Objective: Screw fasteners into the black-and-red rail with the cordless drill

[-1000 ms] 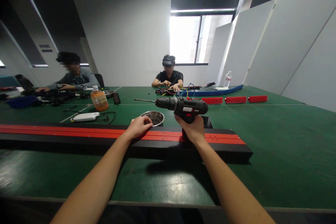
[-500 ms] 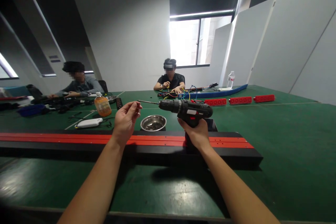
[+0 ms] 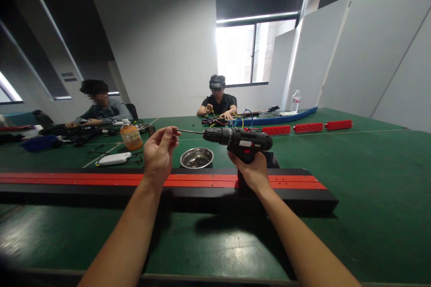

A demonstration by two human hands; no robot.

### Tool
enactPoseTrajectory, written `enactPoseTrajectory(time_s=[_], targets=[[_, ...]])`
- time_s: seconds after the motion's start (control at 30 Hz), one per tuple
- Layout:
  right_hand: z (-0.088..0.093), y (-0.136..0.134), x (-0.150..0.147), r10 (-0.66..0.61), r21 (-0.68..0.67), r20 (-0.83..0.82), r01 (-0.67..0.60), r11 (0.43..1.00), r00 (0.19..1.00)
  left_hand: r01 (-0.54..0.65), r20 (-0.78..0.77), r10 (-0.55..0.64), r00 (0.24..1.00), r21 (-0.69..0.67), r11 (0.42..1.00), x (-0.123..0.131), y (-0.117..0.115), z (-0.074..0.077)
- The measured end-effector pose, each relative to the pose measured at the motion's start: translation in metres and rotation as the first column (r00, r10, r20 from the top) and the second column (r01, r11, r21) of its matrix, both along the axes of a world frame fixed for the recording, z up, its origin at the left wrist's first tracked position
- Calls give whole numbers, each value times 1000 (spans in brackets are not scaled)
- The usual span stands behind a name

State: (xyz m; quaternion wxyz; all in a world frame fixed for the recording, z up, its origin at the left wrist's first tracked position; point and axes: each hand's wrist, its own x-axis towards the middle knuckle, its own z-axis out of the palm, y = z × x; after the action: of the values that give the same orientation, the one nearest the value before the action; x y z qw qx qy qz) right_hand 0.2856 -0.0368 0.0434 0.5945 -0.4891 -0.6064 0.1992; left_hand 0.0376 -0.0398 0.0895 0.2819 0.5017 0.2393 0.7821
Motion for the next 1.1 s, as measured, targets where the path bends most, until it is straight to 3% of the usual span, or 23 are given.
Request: enactPoseTrajectory(time_s=[0.3, 0.77, 0.97, 1.1], targets=[[-2, 2, 1, -9, -12, -3, 9, 1000, 1000, -40, -52, 41, 998, 30, 999, 2, -3, 3], [-2, 1, 1, -25, -3, 26, 25, 1000, 999, -195, -173, 203, 964, 61, 979, 4, -11, 9], [-1, 1, 1, -17, 3, 43, 17, 1000, 999, -216, -88, 217, 972, 18, 976, -4, 5, -5], [0, 0, 7, -31, -11, 48, 31, 999, 998, -318, -283, 281, 917, -92, 944, -19, 23, -29]])
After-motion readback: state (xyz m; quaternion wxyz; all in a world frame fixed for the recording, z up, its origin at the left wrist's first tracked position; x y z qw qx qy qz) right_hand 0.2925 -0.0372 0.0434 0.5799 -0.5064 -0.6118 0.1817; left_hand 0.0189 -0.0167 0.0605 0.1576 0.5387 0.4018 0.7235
